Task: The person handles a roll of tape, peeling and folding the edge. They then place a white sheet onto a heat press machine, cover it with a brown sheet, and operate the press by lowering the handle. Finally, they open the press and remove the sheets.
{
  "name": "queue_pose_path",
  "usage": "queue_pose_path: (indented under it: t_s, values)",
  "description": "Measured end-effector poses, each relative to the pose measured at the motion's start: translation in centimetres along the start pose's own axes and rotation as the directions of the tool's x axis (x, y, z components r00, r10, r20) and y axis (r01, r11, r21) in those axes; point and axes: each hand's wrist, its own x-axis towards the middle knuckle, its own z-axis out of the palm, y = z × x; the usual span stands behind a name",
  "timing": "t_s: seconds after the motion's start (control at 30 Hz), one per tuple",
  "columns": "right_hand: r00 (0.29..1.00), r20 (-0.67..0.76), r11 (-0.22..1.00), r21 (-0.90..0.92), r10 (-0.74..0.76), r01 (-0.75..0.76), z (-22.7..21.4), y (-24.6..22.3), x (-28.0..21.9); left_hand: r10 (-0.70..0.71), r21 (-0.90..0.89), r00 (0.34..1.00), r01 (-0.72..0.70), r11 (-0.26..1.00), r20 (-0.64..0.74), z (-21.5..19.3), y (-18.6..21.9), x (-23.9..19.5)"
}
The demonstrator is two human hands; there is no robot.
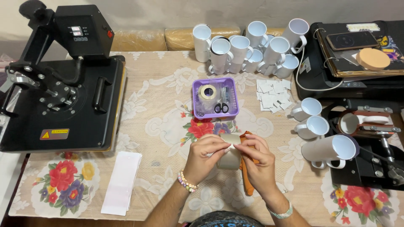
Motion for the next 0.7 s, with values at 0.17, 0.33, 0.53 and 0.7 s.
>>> queue_pose_path:
  t_s: [0.17,0.33,0.53,0.7]
  values:
    - [1.0,0.002,0.994,-0.113,-0.003,0.003,-0.1,-1.7,0.1,0.006,0.015,1.0,-0.006,1.0,-0.022,0.1,0.3,-0.4]
    - [0.999,-0.027,0.987,-0.153,0.041,-0.045,-0.3,-1.5,-0.2,0.043,0.065,0.997,-0.039,0.997,-0.063,0.4,0.4,-0.9]
    - [1.0,-0.024,0.982,-0.189,-0.007,0.003,-0.1,-1.4,-0.5,0.024,0.195,0.997,-0.01,0.981,-0.068,0.9,0.2,-2.5]
    - [1.0,-0.006,0.976,-0.218,0.0,-0.002,0.1,-1.1,-0.8,0.012,0.259,0.997,0.009,0.966,-0.078,1.2,0.4,-3.3]
